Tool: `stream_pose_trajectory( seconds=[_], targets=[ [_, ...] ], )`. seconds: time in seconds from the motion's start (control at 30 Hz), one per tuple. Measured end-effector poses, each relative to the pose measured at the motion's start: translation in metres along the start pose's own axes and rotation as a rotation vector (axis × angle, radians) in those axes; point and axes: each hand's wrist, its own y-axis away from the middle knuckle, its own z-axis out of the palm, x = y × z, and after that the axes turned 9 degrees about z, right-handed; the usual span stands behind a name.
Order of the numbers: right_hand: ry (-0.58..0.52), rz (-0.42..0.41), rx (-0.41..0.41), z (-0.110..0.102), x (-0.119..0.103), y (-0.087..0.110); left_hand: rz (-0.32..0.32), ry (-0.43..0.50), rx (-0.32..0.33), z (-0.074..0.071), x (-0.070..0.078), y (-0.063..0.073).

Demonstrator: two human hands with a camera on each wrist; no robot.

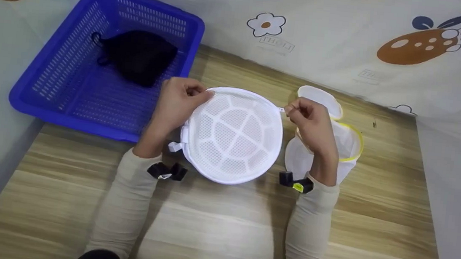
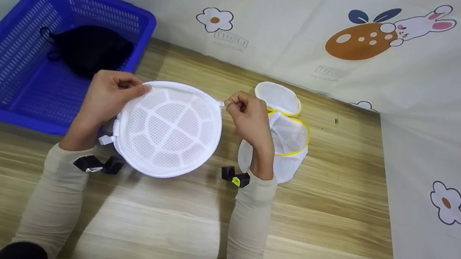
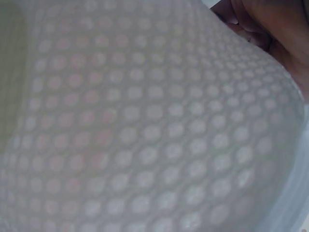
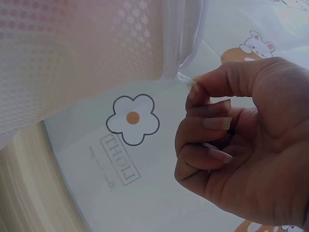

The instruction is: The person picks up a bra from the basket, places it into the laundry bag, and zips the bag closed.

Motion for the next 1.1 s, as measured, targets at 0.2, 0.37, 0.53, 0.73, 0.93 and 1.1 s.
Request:
stream_pose_trajectory(
  seconds=[0.2,0.37,0.53,0.73,0.93,1.1],
  targets=[
    [-0.018,-0.006,0.0,-0.001,0.001,0.001,-0.002,0.004,0.008,0.001,0.0,0.0],
    [-0.022,-0.023,0.0,-0.002,0.002,0.001,-0.004,-0.002,0.016,0.001,0.001,0.001],
    [-0.012,-0.023,-0.006,-0.003,0.002,0.001,0.002,-0.008,0.032,0.002,0.0,0.001],
    [0.012,-0.01,-0.004,-0.003,0.002,0.001,-0.004,0.006,0.058,0.002,-0.001,0.001],
    [0.028,0.004,-0.01,0.0,-0.019,0.01,0.001,0.017,0.076,0.003,-0.002,0.002],
    [0.027,0.012,-0.013,-0.003,-0.007,0.004,-0.031,0.014,0.1,0.003,-0.001,0.001]
  ],
)
